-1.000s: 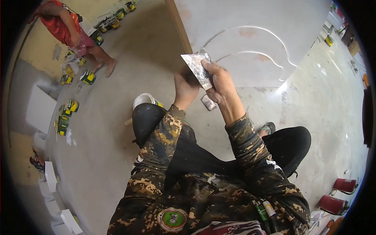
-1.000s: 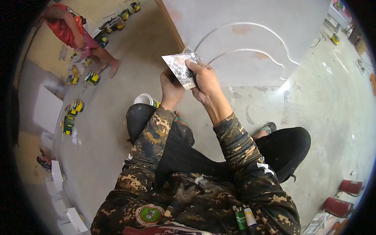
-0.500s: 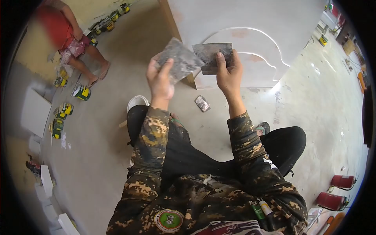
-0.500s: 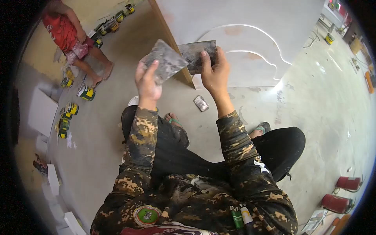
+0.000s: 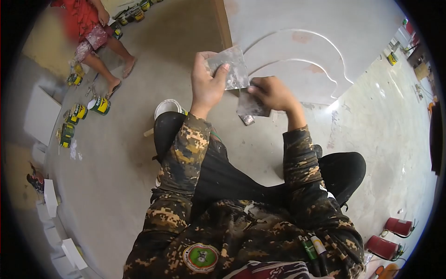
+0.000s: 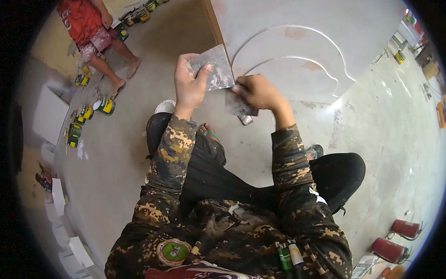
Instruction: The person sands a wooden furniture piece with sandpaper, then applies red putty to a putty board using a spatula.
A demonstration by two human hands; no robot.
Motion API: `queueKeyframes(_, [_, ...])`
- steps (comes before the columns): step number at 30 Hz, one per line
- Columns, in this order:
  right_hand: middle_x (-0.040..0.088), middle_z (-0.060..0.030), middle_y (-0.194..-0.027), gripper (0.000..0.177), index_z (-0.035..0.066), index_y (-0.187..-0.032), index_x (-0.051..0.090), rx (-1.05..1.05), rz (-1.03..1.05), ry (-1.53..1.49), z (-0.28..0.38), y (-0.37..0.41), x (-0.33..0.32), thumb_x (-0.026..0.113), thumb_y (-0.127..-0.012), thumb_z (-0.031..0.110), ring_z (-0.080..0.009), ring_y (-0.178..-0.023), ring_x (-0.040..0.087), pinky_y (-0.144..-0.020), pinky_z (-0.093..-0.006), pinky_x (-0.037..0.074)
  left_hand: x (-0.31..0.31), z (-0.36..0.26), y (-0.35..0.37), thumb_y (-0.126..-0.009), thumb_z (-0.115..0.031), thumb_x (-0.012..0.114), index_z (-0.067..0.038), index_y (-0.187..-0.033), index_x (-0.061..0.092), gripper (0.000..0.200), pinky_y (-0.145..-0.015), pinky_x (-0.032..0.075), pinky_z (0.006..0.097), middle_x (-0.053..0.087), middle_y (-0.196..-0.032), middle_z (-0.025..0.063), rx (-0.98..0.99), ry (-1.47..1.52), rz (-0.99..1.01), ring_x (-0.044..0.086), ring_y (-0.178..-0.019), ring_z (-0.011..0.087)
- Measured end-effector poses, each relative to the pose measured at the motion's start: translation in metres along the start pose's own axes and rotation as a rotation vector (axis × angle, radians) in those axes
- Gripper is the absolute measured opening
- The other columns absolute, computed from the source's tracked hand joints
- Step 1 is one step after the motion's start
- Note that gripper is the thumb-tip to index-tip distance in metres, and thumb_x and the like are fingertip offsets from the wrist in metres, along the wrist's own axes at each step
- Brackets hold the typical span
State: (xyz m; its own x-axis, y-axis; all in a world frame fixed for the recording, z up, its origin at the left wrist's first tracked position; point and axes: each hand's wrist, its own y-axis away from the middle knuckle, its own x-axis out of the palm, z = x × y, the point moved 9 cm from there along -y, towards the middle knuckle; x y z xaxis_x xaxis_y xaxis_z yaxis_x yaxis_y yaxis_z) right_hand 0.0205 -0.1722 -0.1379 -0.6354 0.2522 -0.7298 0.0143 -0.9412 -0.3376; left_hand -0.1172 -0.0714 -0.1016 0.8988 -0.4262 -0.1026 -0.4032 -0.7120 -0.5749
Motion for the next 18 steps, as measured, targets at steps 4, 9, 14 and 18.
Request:
queueKeyframes(4, [0.067,-0.0058,-0.075,0.030,-0.003,-0.093,0.066,0.368,-0.204,-0.807,-0.070,0.026,-0.024,0.062,-0.094,0.026,-0.0150,-0.063,0.061,-0.058,-0.0280,0.049,-0.013,-0.008,-0.003,-0.088,0.001,0.065,-0.001,-0.110,0.048,0.027,-0.079,0.049,0.0253,0.060,-0.099,0.0060,-0.009,0.099,-0.066,0.057,-0.088,0.0100])
queueKeyframes(9, [0.061,0.0024,-0.067,0.024,0.003,-0.086,0.067,0.349,-0.146,-1.169,-0.038,0.006,0.014,0.064,-0.094,0.025,-0.0045,-0.053,0.052,-0.047,-0.0221,0.041,-0.002,-0.001,-0.003,-0.089,0.002,0.062,-0.001,-0.112,0.045,0.029,-0.080,0.050,0.0262,0.062,-0.098,0.0065,-0.051,0.090,0.014,0.060,-0.090,0.0111])
queueKeyframes(14, [0.062,-0.0010,-0.071,0.028,-0.002,-0.091,0.066,0.611,-0.426,-1.064,-0.104,0.029,0.018,0.061,-0.095,0.024,-0.0073,-0.054,0.053,-0.049,-0.0253,0.044,0.010,0.002,0.007,-0.089,0.001,0.063,-0.002,-0.115,0.047,0.031,-0.089,0.046,0.0276,0.060,-0.106,0.0080,-0.105,0.379,0.073,0.058,-0.099,0.0136])
queueKeyframes(18, [0.063,-0.0042,-0.080,0.026,-0.003,-0.102,0.067,0.527,-0.501,-0.970,-0.116,0.032,-0.005,0.063,-0.091,0.020,-0.0105,-0.065,0.055,-0.058,-0.0261,0.046,0.003,-0.030,0.000,-0.091,-0.014,0.063,-0.003,-0.126,0.049,0.040,-0.093,0.046,0.0342,0.062,-0.115,0.0096,0.367,-0.414,0.038,0.061,-0.101,0.0274])
